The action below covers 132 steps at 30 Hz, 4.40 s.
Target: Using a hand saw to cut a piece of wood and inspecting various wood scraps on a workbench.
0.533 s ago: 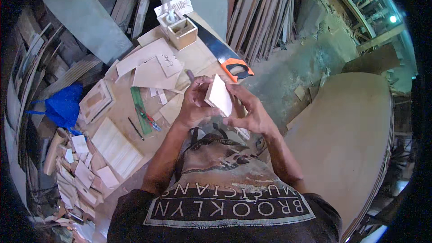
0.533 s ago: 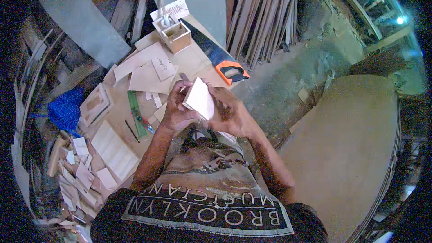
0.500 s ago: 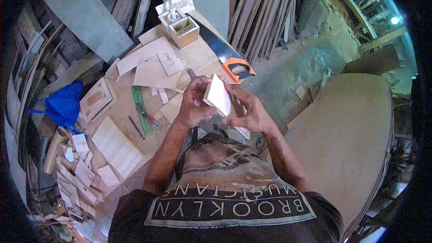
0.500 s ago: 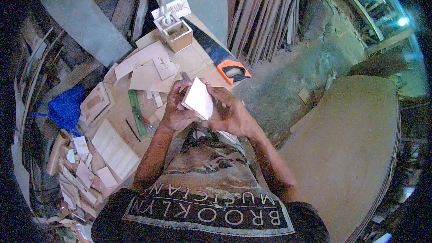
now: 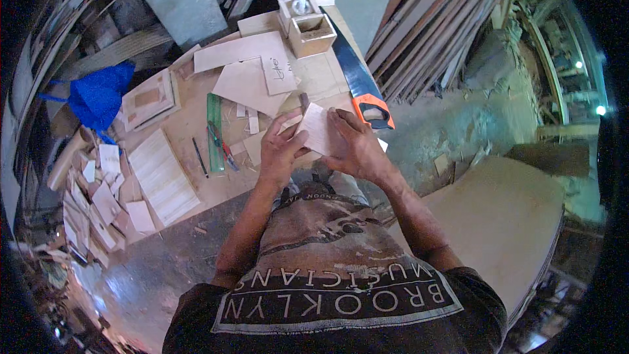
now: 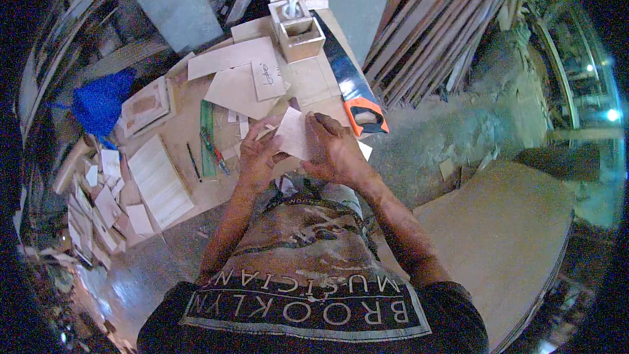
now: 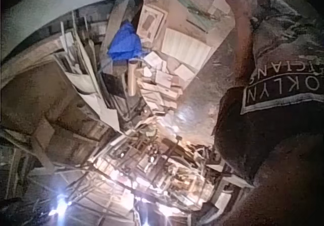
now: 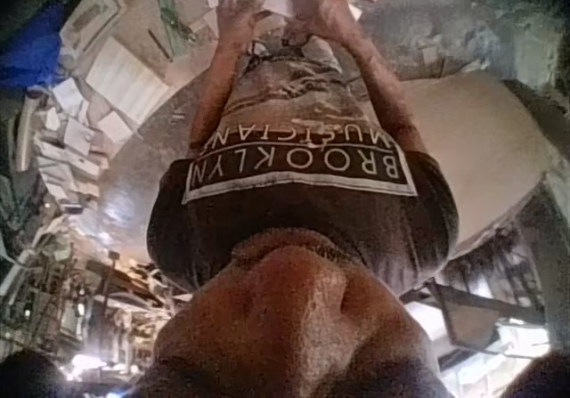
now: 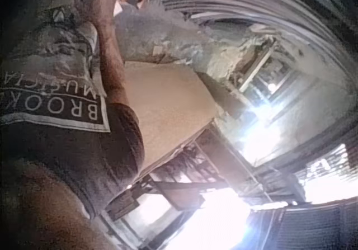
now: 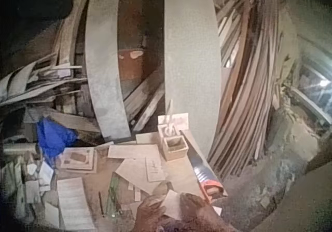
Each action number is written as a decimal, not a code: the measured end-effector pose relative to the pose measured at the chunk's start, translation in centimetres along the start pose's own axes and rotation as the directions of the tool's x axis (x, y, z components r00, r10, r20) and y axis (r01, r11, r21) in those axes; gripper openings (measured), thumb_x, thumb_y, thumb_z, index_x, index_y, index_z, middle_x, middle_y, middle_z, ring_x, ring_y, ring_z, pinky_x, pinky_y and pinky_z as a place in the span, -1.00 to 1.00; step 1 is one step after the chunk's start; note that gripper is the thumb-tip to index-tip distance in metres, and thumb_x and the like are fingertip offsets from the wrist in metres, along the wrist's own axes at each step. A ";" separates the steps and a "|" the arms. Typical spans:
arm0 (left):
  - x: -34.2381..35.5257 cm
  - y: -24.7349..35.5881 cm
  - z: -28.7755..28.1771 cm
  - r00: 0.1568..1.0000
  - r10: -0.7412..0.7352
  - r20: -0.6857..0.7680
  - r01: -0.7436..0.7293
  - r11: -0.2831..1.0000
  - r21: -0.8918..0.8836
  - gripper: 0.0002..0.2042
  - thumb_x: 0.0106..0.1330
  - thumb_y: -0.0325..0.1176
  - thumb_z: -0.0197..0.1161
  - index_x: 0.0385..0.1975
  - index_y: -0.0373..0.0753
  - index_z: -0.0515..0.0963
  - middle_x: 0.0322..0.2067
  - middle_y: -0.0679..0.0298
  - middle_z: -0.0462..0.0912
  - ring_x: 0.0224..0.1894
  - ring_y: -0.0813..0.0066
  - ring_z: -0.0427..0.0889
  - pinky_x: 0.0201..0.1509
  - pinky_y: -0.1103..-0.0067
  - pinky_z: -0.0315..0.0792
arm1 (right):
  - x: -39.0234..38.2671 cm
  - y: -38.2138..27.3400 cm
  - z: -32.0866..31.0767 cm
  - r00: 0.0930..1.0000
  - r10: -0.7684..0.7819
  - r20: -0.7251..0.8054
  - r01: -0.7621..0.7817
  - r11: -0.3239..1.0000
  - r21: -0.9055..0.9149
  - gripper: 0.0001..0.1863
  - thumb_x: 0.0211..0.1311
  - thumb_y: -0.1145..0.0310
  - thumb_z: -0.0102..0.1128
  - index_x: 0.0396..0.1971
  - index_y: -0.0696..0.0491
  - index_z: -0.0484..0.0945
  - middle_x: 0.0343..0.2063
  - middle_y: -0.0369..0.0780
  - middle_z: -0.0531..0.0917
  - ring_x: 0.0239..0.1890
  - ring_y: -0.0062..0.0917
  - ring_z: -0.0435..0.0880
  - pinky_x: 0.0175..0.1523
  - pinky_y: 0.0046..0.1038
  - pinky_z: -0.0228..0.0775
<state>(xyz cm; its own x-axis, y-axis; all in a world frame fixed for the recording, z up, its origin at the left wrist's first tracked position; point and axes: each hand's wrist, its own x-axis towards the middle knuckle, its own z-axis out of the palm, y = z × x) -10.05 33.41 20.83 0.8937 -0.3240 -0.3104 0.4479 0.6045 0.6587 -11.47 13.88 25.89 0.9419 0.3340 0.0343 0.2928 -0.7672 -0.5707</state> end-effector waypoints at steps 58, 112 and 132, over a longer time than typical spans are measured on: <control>-4.3 -20.7 1.9 0.876 0.121 -0.466 -0.319 0.872 -0.372 -0.62 0.31 -0.38 0.17 0.12 -0.16 0.32 0.12 0.21 0.41 0.17 0.13 0.41 0.15 0.15 0.37 | 1.1 17.7 9.1 0.638 0.001 0.770 -0.749 0.234 0.620 -0.69 0.22 0.35 0.19 -0.03 0.02 0.49 -0.24 -0.34 0.63 -0.24 -0.63 0.58 -0.28 -0.59 0.45; -7.5 -3.4 -14.2 0.793 0.200 -0.575 -0.369 0.909 -0.192 -0.60 0.19 -0.36 0.24 0.04 -0.21 0.38 -0.09 0.21 0.57 -0.06 0.29 0.59 -0.08 0.30 0.53 | 8.3 -3.7 13.5 0.835 -0.332 0.439 -0.117 0.672 0.731 -0.84 0.31 0.40 0.10 -0.31 0.20 0.55 -0.44 -0.26 0.64 -0.42 -0.65 0.60 -0.30 -0.57 0.46; -3.8 -6.3 -7.0 0.797 0.205 -0.568 -0.367 0.911 -0.186 -0.55 0.14 -0.37 0.30 0.05 -0.21 0.37 -0.08 0.21 0.54 -0.06 0.27 0.59 -0.11 0.26 0.55 | 2.9 0.8 7.7 0.929 -0.345 -0.133 0.367 0.817 0.445 -0.81 0.08 0.62 0.15 -0.27 0.17 0.60 -0.24 -0.09 0.64 -0.11 -0.33 0.64 -0.02 -0.42 0.48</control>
<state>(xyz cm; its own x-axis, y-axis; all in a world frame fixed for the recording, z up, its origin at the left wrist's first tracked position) -16.12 35.90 13.03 0.8187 0.2790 -0.5019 0.0850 0.8055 0.5865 -9.80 18.50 19.21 0.7960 0.5022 0.3378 0.5117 -0.2602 -0.8189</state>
